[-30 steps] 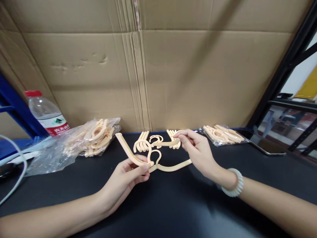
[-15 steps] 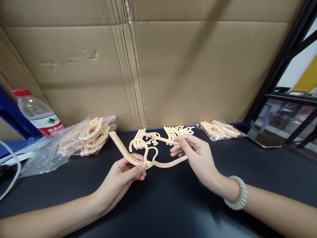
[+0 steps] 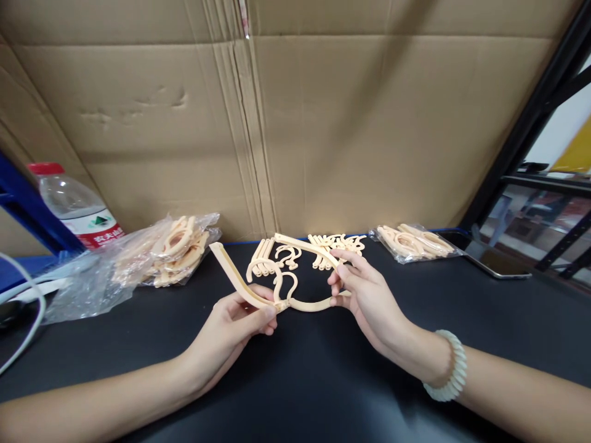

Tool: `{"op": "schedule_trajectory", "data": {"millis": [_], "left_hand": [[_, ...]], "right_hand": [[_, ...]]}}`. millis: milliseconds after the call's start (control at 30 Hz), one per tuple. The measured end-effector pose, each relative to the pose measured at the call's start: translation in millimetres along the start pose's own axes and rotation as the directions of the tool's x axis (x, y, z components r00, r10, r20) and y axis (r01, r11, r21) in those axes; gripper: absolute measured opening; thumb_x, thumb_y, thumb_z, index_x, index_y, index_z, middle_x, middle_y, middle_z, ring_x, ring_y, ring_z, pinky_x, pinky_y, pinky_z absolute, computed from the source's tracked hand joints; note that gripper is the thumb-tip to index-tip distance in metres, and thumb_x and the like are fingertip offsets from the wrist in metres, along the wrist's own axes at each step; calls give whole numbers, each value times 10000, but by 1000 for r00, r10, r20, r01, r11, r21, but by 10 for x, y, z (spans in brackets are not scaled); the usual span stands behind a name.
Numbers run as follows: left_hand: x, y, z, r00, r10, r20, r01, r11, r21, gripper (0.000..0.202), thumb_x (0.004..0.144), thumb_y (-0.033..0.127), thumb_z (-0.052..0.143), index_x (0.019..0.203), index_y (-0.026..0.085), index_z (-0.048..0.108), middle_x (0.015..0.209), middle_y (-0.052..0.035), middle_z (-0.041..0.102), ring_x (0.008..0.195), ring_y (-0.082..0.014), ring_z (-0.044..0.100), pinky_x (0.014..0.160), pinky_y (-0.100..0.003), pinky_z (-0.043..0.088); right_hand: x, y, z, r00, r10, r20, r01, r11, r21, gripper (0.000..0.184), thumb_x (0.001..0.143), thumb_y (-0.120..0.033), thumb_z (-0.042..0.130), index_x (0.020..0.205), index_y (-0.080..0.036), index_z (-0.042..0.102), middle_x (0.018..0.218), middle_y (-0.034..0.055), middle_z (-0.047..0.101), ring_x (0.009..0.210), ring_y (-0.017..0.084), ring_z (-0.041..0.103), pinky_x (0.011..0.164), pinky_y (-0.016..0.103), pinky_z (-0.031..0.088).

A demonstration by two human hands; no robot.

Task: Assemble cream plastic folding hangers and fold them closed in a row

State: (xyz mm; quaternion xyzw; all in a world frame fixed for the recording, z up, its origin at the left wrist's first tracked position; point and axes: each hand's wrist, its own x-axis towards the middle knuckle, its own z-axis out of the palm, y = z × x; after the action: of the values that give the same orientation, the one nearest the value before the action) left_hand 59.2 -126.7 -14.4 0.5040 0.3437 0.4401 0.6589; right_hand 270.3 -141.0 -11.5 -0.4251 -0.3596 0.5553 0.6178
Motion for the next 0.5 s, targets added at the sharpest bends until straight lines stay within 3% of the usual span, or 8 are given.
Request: {"op": "schedule_trajectory", "data": {"millis": [100, 200, 267, 333, 500], "left_hand": [[-3, 1, 4, 1000, -2, -1, 2, 1000, 1, 197, 676, 190, 784, 802, 122, 647, 682, 11, 619, 602, -83, 579, 585, -196, 500], [4, 12, 19, 1000, -12, -8, 12, 1000, 16, 211, 653, 184, 789, 786, 126, 636, 656, 18, 614, 588, -87, 580, 595, -209, 502], [12, 25, 29, 1000, -24, 2, 24, 999, 39, 220, 643, 187, 789, 784, 128, 630, 644, 19, 614, 586, -92, 579, 606, -219, 501], [18, 36, 34, 999, -37, 18, 36, 998, 61, 222, 641, 190, 785, 784, 129, 627, 651, 14, 619, 601, -98, 581, 620, -227, 499], [29, 38, 24, 996, -50, 79, 40, 992, 122, 177, 659, 180, 751, 782, 138, 631, 668, 6, 629, 629, -108, 580, 654, -240, 489]], "right_hand": [[-33, 8, 26, 994, 106, 37, -108, 993, 57, 176, 736, -260, 735, 846, -179, 624, 727, -6, 583, 648, 102, 549, 578, 218, 486], [-73, 21, 64, 979, 177, 99, -182, 983, 42, 177, 757, -285, 722, 828, -170, 607, 872, 39, 636, 793, 154, 625, 606, 237, 497], [-93, 36, 96, 969, 167, 180, -171, 985, 5, 180, 804, -322, 686, 879, -182, 602, 977, 61, 644, 911, 189, 631, 642, 255, 506], [-99, 65, 128, 952, 127, 279, -125, 992, -25, 167, 821, -322, 676, 897, -189, 608, 961, 48, 638, 944, 186, 614, 670, 258, 508], [-67, 164, 167, 917, 56, 396, -13, 994, -111, 176, 769, -295, 727, 876, -173, 659, 825, 22, 620, 769, 128, 567, 591, 212, 476]]}}
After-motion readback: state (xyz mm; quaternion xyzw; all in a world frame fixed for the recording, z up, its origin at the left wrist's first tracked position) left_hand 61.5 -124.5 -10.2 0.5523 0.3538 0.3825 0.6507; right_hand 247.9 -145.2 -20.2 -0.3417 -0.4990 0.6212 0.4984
